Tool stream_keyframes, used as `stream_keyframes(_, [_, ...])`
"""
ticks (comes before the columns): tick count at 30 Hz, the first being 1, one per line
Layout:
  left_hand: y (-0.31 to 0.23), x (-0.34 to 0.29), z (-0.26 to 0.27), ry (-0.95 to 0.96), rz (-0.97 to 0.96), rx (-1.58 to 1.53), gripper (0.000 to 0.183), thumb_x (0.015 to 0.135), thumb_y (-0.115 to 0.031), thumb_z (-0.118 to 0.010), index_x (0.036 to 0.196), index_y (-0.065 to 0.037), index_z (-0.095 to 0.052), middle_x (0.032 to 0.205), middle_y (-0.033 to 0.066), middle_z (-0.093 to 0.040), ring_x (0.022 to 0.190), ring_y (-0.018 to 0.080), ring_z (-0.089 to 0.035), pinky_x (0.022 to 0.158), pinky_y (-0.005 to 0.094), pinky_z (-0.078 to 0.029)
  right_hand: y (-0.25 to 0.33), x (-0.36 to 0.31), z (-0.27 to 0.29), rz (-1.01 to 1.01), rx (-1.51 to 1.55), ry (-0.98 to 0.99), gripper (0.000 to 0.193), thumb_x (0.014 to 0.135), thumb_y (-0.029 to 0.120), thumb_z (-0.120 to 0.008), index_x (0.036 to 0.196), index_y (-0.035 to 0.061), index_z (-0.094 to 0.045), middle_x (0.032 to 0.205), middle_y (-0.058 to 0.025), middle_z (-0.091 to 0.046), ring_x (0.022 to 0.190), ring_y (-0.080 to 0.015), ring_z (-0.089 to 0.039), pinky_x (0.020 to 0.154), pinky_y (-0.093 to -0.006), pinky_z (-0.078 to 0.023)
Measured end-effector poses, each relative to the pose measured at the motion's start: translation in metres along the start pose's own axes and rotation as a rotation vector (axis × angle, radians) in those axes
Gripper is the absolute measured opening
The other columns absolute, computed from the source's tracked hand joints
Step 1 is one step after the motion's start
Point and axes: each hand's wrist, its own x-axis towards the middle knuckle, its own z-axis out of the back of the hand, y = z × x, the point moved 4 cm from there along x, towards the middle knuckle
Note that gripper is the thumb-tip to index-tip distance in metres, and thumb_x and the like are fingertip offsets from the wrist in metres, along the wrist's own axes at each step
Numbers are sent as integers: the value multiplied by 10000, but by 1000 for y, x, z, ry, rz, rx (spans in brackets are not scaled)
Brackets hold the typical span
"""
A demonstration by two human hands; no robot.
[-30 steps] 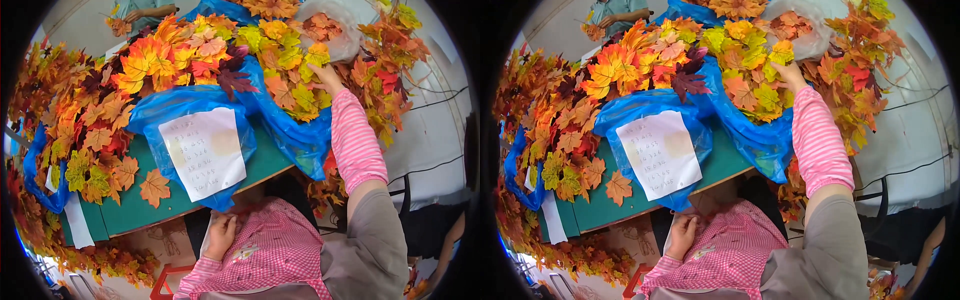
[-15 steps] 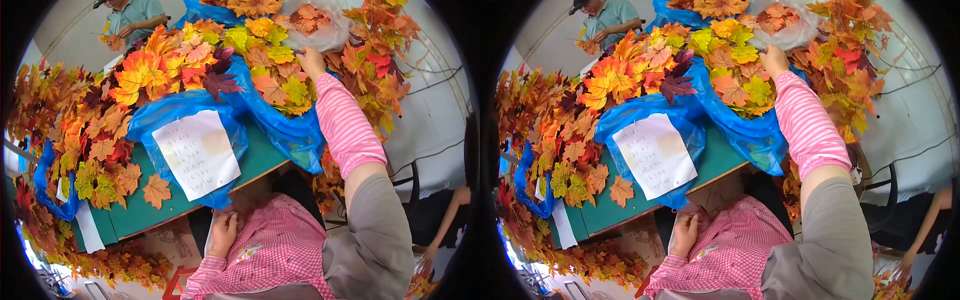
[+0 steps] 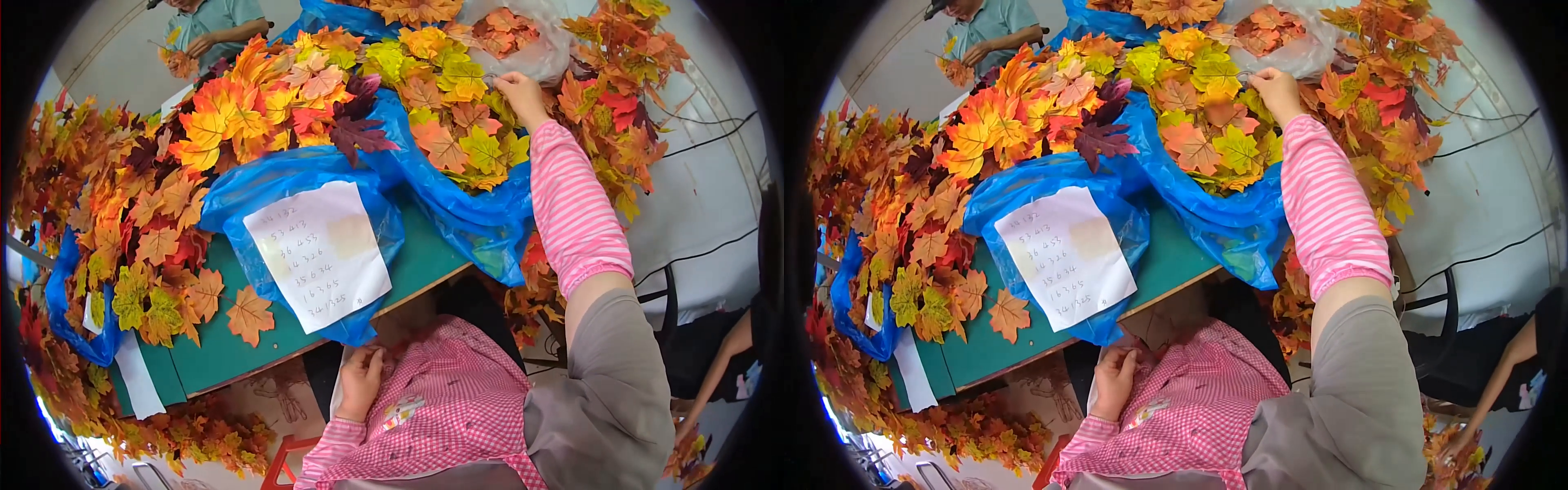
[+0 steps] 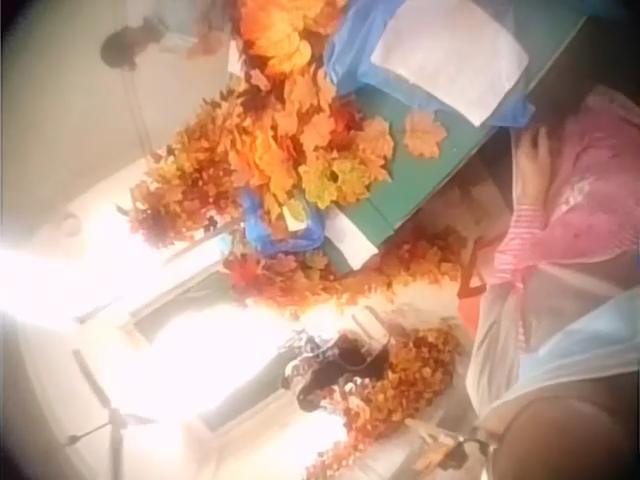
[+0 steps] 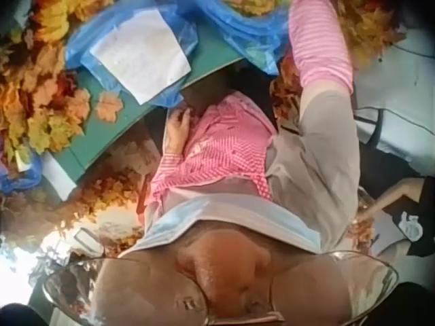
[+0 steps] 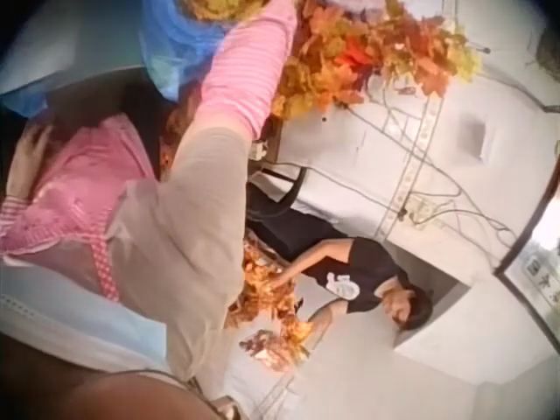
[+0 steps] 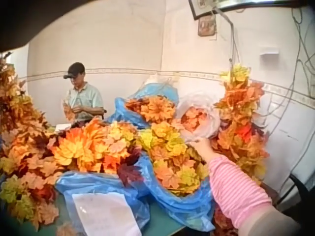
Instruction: The person attaches artificial maple leaves to plastic stems with floral wire by hand to create decorative arrangements.
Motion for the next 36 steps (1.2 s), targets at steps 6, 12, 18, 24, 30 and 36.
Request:
stream_keyframes(6, [-17,-10,11,-51,22,-12,103,896,-79,-657,947,11,-660,786,64,-668,694,102,-627,618,241,-503,10,-8,0,-203,543,331,156,833,249,-723,906,120,-675,763,52,-594,661,-59,-510,533,-232,-349])
stream_keyframes(12, [-26,-8,10,-36,-240,172,168,911,-131,-639,968,26,-660,808,115,-673,704,150,-634,623,278,-492,-9,7,48,-89,751,281,167,873,239,-649,898,74,-661,794,27,-607,712,-89,-566,623,-223,-414])
stream_keyframes(18, [-33,-28,12,-108,-40,0,143,916,-115,-641,931,26,-657,784,29,-657,700,73,-614,612,218,-486,100,-154,81,363,341,140,108,876,117,-609,907,14,-597,959,-47,-628,854,-112,-575,748,-234,-429])
stream_keyframes(24, [-66,-15,18,-134,-61,-181,125,919,-115,-616,880,3,-633,680,25,-613,592,76,-572,518,230,-454,146,-317,33,161,638,686,116,878,5,-600,994,-3,-589,921,-60,-642,873,-112,-602,796,-263,-488])
stream_keyframes(30, [-88,-22,27,-157,-48,-365,151,954,-122,-581,962,15,-643,873,51,-680,688,43,-581,509,156,-378,165,-405,-27,132,656,962,116,899,66,-623,984,-11,-610,823,-55,-661,774,-90,-616,691,-235,-484])
stream_keyframes(36, [-82,-47,26,-287,17,-509,129,944,-124,-599,990,-7,-632,878,25,-670,614,15,-520,457,143,-315,169,-434,-49,295,613,885,109,906,77,-608,989,7,-616,876,-109,-629,755,-207,-637,677,-287,-495])
